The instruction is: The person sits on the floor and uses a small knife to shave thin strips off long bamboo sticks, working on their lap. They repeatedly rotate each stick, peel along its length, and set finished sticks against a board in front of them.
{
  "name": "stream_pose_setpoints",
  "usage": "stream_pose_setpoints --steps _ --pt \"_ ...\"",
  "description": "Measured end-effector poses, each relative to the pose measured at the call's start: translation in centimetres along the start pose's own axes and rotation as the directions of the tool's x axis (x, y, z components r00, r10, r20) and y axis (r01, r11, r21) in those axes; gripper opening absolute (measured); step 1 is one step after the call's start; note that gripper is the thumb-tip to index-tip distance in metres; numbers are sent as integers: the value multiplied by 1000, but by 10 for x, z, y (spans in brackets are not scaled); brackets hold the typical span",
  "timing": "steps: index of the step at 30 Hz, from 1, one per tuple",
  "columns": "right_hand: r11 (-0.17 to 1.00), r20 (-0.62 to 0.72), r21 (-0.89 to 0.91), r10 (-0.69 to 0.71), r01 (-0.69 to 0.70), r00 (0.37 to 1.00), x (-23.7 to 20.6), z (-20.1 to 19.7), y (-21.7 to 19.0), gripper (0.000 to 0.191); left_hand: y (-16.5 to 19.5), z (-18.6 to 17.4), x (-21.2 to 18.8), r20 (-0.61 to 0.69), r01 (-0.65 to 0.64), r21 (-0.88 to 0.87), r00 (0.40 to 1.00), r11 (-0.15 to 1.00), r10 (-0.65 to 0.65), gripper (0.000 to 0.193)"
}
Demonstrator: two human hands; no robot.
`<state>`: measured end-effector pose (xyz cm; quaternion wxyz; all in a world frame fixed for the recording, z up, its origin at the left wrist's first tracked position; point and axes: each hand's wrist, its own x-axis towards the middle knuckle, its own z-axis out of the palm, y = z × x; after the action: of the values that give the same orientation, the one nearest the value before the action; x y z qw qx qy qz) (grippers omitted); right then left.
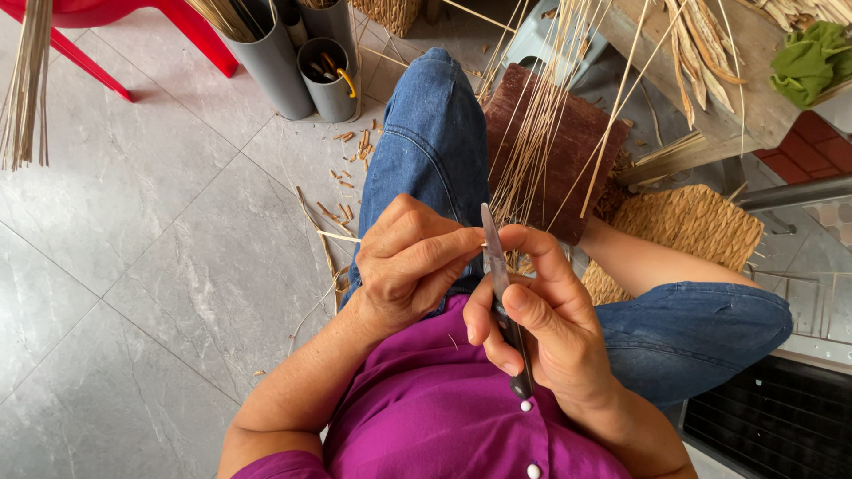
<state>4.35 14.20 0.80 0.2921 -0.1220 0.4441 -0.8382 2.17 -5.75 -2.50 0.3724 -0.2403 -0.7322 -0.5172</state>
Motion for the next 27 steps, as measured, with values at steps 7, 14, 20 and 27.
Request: stream_pose_setpoints --steps 7,14,20,27 --pt "999 -14 46 -17 17 1000 2 -1 3 38 4 3 4 15 -32 11 999 999 32 30" --pt "998 -44 45 -49 51 998 2 -5 -7 38 2 -13 9 231 88 9 969 996 -87 23" --pt "999 -37 37 -14 15 999 13 -9 2 40 -4 -7 2 239 133 30 961 991 -136 21" --pt "998 -91 58 43 -38 995 20 -12 4 37 8 -25 31 223 229 84 944 970 -242 31"
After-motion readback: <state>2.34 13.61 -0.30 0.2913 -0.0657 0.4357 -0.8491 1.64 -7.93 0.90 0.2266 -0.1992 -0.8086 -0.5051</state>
